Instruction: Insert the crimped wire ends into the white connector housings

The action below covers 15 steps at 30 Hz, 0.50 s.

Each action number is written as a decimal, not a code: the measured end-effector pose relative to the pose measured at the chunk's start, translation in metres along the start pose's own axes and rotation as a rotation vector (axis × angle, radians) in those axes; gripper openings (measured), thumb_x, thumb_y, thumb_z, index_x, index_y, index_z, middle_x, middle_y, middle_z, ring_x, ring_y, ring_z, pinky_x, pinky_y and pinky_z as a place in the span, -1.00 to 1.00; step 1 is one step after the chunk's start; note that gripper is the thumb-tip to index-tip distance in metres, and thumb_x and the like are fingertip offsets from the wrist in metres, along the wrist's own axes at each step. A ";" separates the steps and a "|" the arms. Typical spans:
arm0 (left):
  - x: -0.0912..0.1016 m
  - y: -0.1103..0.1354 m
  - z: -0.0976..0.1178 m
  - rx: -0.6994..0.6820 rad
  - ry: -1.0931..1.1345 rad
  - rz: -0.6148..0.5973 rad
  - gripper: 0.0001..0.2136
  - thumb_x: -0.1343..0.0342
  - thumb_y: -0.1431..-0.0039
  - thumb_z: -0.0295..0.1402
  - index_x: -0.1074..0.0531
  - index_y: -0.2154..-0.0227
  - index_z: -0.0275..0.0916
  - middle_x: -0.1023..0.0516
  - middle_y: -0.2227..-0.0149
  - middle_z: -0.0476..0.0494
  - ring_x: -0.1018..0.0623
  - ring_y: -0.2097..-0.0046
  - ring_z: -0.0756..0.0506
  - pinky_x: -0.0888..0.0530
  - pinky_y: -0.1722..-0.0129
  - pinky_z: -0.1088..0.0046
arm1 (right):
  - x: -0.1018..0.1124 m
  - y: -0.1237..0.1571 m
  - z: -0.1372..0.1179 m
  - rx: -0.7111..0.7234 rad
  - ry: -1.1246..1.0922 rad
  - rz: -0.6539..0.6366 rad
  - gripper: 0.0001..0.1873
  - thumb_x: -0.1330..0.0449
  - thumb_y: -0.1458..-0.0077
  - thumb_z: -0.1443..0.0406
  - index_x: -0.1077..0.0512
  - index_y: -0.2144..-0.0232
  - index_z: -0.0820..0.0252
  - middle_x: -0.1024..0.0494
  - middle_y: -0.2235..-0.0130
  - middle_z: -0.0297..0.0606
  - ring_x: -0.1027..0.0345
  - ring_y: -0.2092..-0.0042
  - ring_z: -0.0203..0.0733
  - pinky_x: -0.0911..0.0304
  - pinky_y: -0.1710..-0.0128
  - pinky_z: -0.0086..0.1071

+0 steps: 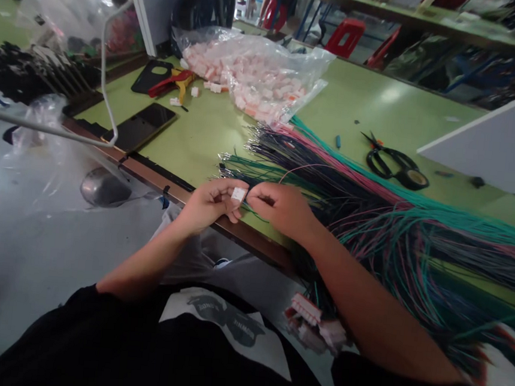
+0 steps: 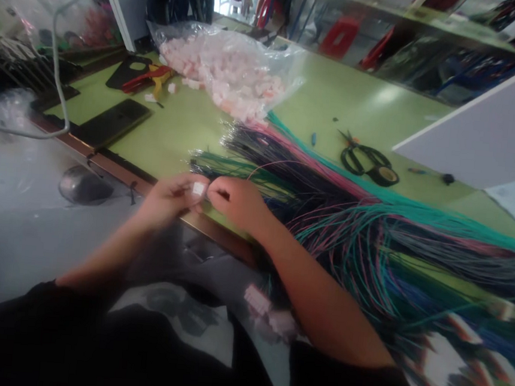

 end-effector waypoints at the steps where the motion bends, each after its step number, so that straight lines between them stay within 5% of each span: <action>1: -0.001 -0.001 -0.001 0.000 0.012 -0.022 -0.76 -0.29 0.08 -0.38 -0.48 0.30 -0.30 -0.49 0.56 0.04 -0.51 0.54 0.05 -0.48 0.53 0.57 | 0.005 -0.002 0.006 0.008 -0.015 -0.022 -0.82 -0.07 0.00 0.30 -0.43 0.55 0.18 -0.49 0.51 -0.36 -0.28 0.45 -0.33 -0.11 0.41 -0.45; 6: 0.001 -0.004 -0.008 -0.005 0.094 -0.067 -0.72 -0.29 0.08 -0.35 -0.48 0.26 -0.29 -0.47 0.56 0.05 -0.51 0.56 0.05 -0.47 0.54 0.58 | 0.042 -0.014 0.057 0.003 0.330 0.107 -0.74 -0.11 0.01 0.36 -0.52 0.26 0.11 -0.57 0.17 -0.19 -0.36 0.15 -0.11 -0.21 0.15 -0.24; 10: 0.001 -0.004 -0.008 -0.011 0.114 -0.085 -0.74 -0.29 0.08 -0.39 -0.48 0.26 -0.29 -0.48 0.56 0.05 -0.51 0.56 0.06 -0.47 0.54 0.59 | 0.051 -0.018 0.077 -0.034 0.485 0.081 -0.81 -0.10 -0.06 0.33 -0.53 0.39 0.12 -0.56 0.24 -0.19 -0.35 0.14 -0.09 -0.20 0.12 -0.21; 15: 0.001 -0.002 -0.007 0.002 0.090 -0.088 -0.76 -0.25 0.04 -0.43 -0.47 0.24 -0.28 -0.48 0.56 0.05 -0.51 0.55 0.06 -0.48 0.53 0.58 | 0.111 -0.025 0.089 -0.137 0.469 0.337 -0.78 -0.11 -0.10 0.28 -0.53 0.35 0.26 -0.56 0.24 -0.03 -0.31 0.18 -0.14 -0.14 0.15 -0.28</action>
Point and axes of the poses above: each hand's wrist, its own y-axis away from the middle knuckle, its own x-axis out of the back of the hand, z = x × y, the point moved 7 cm from there along -y, towards the middle knuckle
